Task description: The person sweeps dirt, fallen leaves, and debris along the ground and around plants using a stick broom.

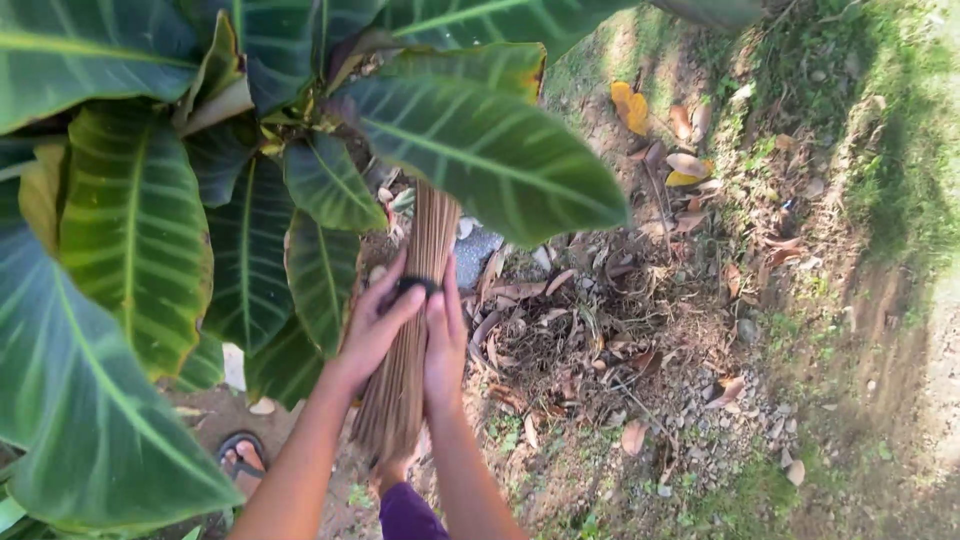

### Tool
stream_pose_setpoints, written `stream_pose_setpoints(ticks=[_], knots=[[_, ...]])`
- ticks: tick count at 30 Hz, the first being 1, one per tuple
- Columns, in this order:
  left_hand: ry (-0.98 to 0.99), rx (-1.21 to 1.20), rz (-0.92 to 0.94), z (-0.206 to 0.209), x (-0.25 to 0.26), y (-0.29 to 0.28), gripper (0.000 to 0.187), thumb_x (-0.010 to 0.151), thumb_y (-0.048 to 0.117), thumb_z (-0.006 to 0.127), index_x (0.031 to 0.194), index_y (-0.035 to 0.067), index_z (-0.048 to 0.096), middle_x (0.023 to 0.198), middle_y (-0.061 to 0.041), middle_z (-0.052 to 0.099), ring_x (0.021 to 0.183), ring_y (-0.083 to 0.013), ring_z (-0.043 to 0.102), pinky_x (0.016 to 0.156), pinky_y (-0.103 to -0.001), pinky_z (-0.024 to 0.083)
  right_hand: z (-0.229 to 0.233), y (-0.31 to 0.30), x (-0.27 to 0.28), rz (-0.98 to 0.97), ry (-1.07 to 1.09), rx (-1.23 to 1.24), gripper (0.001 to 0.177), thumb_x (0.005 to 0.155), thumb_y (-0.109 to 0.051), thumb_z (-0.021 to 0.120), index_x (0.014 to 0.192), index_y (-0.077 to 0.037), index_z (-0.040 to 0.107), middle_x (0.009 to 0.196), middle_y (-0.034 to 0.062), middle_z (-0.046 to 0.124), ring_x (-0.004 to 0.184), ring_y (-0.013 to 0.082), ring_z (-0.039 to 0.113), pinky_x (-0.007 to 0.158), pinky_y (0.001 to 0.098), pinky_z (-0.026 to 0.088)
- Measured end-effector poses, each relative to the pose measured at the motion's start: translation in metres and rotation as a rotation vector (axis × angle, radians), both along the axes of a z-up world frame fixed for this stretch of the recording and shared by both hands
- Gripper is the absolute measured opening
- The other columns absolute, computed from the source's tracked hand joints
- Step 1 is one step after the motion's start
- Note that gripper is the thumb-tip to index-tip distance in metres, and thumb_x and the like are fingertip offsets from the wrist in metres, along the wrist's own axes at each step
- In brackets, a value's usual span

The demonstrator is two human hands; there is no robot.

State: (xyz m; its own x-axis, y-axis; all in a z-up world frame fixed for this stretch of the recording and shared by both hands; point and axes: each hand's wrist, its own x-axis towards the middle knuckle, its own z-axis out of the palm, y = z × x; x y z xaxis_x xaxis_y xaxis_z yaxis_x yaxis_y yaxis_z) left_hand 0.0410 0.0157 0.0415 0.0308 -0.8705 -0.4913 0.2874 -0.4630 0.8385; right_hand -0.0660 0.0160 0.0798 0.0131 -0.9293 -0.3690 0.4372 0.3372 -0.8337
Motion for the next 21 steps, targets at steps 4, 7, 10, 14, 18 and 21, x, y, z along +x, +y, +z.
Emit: stream_pose_setpoints(ticks=[4,7,10,14,18,21], knots=[[0.044,0.075,-0.011,0.027,0.002,0.028,0.079,0.089,0.027,0.070,0.160,0.013,0.038,0.132,-0.004,0.066,0.117,-0.0122,0.062,0.104,-0.027,0.046,0.001,0.025,0.007,-0.090,-0.171,0.181,0.062,0.104,-0.025,0.047,0.163,-0.020,0.027,0.158,0.0126,0.046,0.134,0.0195,0.052,0.112,0.0318,0.041],[-0.138,-0.002,0.389,0.040,0.009,0.050,0.064,0.090,0.020,0.077,0.146,-0.002,0.054,0.135,-0.008,0.066,0.119,-0.0159,0.064,0.103,-0.032,0.050,0.025,0.012,0.017,0.258,0.096,0.189,0.062,0.103,-0.027,0.051,0.162,-0.017,0.032,0.160,0.0107,0.047,0.139,0.0174,0.050,0.116,0.0289,0.037],[-0.049,0.022,0.617,0.042,0.039,0.060,0.059,0.097,0.019,0.070,0.151,0.001,0.053,0.136,-0.008,0.067,0.116,-0.0133,0.065,0.105,-0.030,0.049,0.037,0.000,0.048,0.483,0.184,-0.048,0.059,0.107,-0.023,0.055,0.162,-0.012,0.036,0.162,0.0103,0.045,0.145,0.0142,0.043,0.118,0.0279,0.033],[0.034,-0.096,0.632,0.064,0.039,0.048,0.058,0.101,0.019,0.065,0.155,0.004,0.050,0.138,-0.007,0.066,0.117,-0.0119,0.063,0.104,-0.028,0.049,0.049,-0.012,0.048,0.526,0.073,0.048,0.062,0.106,-0.021,0.055,0.165,-0.014,0.035,0.138,0.0107,0.061,0.116,0.0127,0.052,0.103,0.0255,0.043],[-0.019,-0.056,0.566,0.082,-0.007,0.021,0.057,0.099,0.018,0.065,0.153,0.005,0.050,0.138,-0.006,0.066,0.118,-0.0115,0.063,0.104,-0.028,0.049,0.066,-0.030,0.000,0.431,0.016,0.056,0.061,0.106,-0.021,0.054,0.163,-0.011,0.036,0.142,0.0047,0.058,0.121,0.0092,0.052,0.106,0.0232,0.043],[-0.034,-0.049,0.480,0.088,-0.037,0.008,0.057,0.097,0.018,0.065,0.150,0.006,0.049,0.139,-0.004,0.063,0.121,-0.0119,0.061,0.103,-0.029,0.047,0.057,-0.034,-0.037,0.476,0.242,0.063,0.064,0.102,-0.023,0.060,0.160,-0.010,0.038,0.139,0.0087,0.062,0.113,0.0128,0.058,0.103,0.0248,0.045]])
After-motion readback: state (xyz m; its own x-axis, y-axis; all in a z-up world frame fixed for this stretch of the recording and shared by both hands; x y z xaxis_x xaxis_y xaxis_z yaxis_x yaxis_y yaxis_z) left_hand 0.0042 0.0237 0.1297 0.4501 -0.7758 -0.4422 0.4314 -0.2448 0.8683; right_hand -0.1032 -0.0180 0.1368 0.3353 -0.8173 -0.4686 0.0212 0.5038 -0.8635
